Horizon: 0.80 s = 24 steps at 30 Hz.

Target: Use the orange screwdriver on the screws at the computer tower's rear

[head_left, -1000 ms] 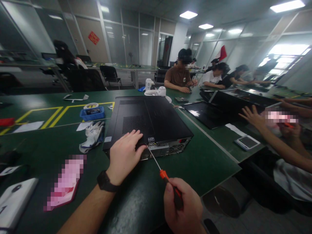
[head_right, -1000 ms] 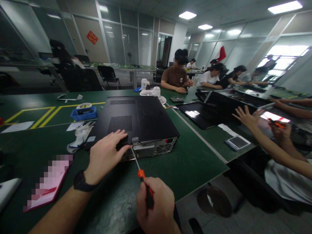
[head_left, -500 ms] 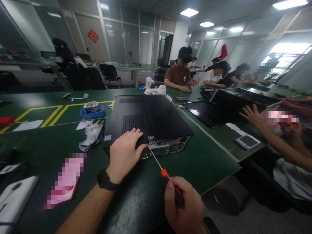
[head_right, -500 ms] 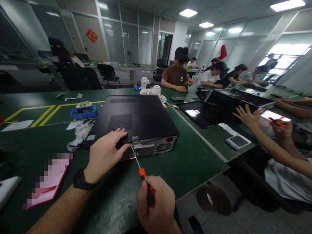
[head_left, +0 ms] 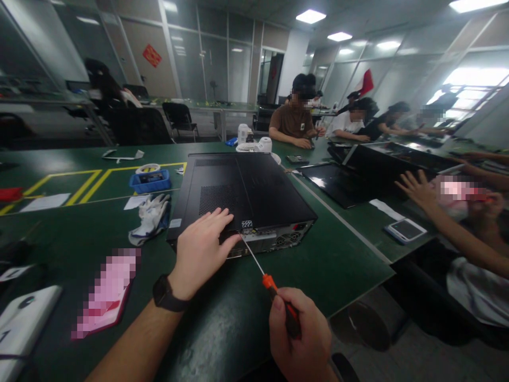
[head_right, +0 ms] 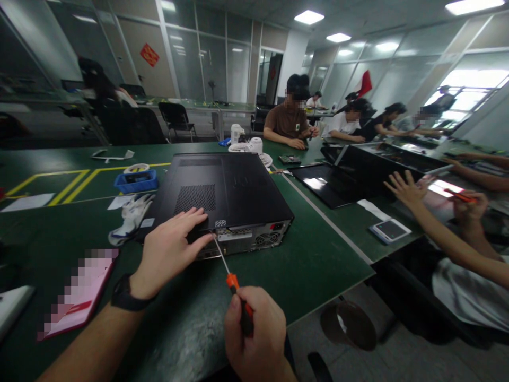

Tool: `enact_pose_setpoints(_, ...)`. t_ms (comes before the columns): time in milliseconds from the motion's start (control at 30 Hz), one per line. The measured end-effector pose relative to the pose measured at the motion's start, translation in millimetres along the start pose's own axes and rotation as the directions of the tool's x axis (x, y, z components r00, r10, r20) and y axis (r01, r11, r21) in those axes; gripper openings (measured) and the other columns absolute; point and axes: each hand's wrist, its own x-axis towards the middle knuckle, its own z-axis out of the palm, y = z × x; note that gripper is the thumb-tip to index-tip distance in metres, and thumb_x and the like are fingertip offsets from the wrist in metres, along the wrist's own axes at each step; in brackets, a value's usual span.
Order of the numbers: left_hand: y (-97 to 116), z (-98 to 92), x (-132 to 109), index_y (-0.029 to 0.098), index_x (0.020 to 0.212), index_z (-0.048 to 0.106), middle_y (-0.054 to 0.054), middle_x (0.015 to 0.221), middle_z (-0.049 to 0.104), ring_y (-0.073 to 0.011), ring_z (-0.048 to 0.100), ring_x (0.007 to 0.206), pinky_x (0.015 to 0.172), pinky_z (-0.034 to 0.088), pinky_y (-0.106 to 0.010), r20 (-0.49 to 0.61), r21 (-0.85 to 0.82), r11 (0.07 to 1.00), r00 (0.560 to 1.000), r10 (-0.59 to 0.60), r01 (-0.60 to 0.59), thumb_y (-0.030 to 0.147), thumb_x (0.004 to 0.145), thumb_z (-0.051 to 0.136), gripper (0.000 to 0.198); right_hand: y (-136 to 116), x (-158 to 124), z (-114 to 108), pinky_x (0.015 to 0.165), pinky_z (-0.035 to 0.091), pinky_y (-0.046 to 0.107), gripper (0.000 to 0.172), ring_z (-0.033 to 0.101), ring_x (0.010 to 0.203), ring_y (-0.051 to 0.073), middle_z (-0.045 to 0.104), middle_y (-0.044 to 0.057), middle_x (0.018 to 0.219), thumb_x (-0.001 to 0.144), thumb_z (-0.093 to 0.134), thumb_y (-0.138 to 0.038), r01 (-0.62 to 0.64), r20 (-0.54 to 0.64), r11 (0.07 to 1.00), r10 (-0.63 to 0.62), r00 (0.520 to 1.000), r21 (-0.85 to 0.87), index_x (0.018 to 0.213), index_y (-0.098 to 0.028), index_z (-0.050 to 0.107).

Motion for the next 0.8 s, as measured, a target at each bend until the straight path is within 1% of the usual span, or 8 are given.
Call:
enact_pose_setpoints(100, -0.3, 0.6, 0.2, 0.016, 0.128, 0.075, -0.013, 0.14, 0.075, -0.0323, 0.071, 0.132, 0.116, 0.056, -0.051, 0.001, -0.004, 1.0, 1.0, -0.005, 0.005, 0.038, 0.094, 0.078, 0.041, 2.9, -7.4, -2.0, 0.06, 0.057, 0.02, 0.01, 0.07, 0.061, 0.011, 0.07, -0.002, 0.077, 0.098, 0.056, -0.014, -0.002, -0.009, 1.0, 0.002, 1.0, 0.02, 0.104, -0.02, 0.061)
enact_pose_setpoints(200, 0.5, 0.8, 0.5, 0.018, 0.128, 0.076, -0.013, 0.14, 0.074, -0.0315, 0.071, 0.132, 0.117, 0.056, -0.051, -0.002, -0.007, 1.0, 1.0, -0.011, 0.011, 0.04, 0.096, 0.075, 0.039, 10.7, -18.5, -1.1, 0.07, 0.062, 0.024, 0.016, 0.076, 0.077, 0.014, 0.075, 0.004, 0.092, 0.098, 0.06, -0.015, 0.01, -0.099, 0.999, -0.007, 0.995, 0.035, 0.113, -0.018, 0.064)
enact_pose_setpoints(300, 1.7, 0.8, 0.9, 0.018, 0.128, 0.076, -0.012, 0.14, 0.075, -0.0312, 0.071, 0.132, 0.117, 0.056, -0.05, 0.0, -0.002, 1.0, 1.0, -0.013, 0.013, 0.041, 0.096, 0.074, 0.039, 26.5, -20.0, 2.9, 0.075, 0.064, 0.03, 0.036, 0.077, 0.087, 0.018, 0.076, 0.009, 0.107, 0.097, 0.068, -0.021, -0.111, -0.177, 0.994, 0.111, 0.978, 0.014, 0.133, -0.017, 0.061)
enact_pose_setpoints(367, 2.1, 0.9, 0.9, 0.019, 0.129, 0.075, -0.012, 0.14, 0.075, -0.0315, 0.071, 0.132, 0.117, 0.056, -0.05, 0.007, 0.002, 1.0, 1.0, -0.021, 0.021, 0.041, 0.096, 0.074, 0.039, 42.0, -10.3, 4.5, 0.075, 0.063, 0.032, 0.04, 0.076, 0.089, 0.02, 0.074, 0.011, 0.113, 0.1, 0.066, -0.028, -0.24, -0.187, 0.971, 0.233, 0.954, -0.016, 0.138, -0.018, 0.061)
enact_pose_setpoints(433, 2.1, 0.9, 0.7, 0.021, 0.13, 0.075, -0.011, 0.141, 0.074, -0.0319, 0.071, 0.132, 0.117, 0.055, -0.051, 0.011, -0.001, 1.0, 0.999, -0.03, 0.03, 0.042, 0.096, 0.075, 0.04, 61.1, 7.0, 4.0, 0.077, 0.06, 0.035, 0.036, 0.072, 0.085, 0.021, 0.073, 0.008, 0.101, 0.102, 0.061, -0.039, -0.327, -0.136, 0.943, 0.316, 0.939, -0.066, 0.131, -0.018, 0.066)
enact_pose_setpoints(533, 2.1, 0.3, 0.4, 0.022, 0.13, 0.076, -0.01, 0.142, 0.074, -0.0323, 0.07, 0.132, 0.117, 0.055, -0.052, 0.014, -0.011, 0.999, 0.999, -0.041, 0.041, 0.04, 0.095, 0.075, 0.039, 93.7, 38.7, 1.7, 0.075, 0.053, 0.037, 0.043, 0.065, 0.077, 0.022, 0.066, 0.005, 0.084, 0.1, 0.053, -0.06, -0.546, -0.197, 0.825, 0.517, 0.833, -0.143, 0.107, -0.019, 0.065)
enact_pose_setpoints(700, 3.0, -0.9, 0.9, 0.019, 0.129, 0.076, -0.012, 0.141, 0.074, -0.0335, 0.071, 0.131, 0.115, 0.057, -0.051, 0.014, 0.004, 0.999, 0.999, -0.036, 0.036, 0.04, 0.095, 0.075, 0.039, 138.8, 78.6, 11.0, 0.084, 0.049, 0.04, 0.048, 0.066, 0.092, 0.026, 0.07, 0.014, 0.107, 0.103, 0.037, -0.06, -0.613, -0.252, 0.775, 0.569, 0.783, -0.153, 0.117, -0.019, 0.058)
enact_pose_setpoints(800, 3.6, -0.2, 1.5, 0.017, 0.127, 0.077, -0.012, 0.139, 0.075, -0.034, 0.072, 0.129, 0.113, 0.058, -0.051, 0.0, 0.007, 1.0, 1.0, -0.025, 0.025, 0.039, 0.094, 0.077, 0.039, 148.2, 88.3, 25.4, 0.073, 0.046, 0.037, 0.044, 0.064, 0.075, 0.027, 0.067, 0.009, 0.085, 0.102, 0.038, -0.061, -0.658, -0.258, 0.735, 0.612, 0.747, -0.163, 0.107, -0.021, 0.055)
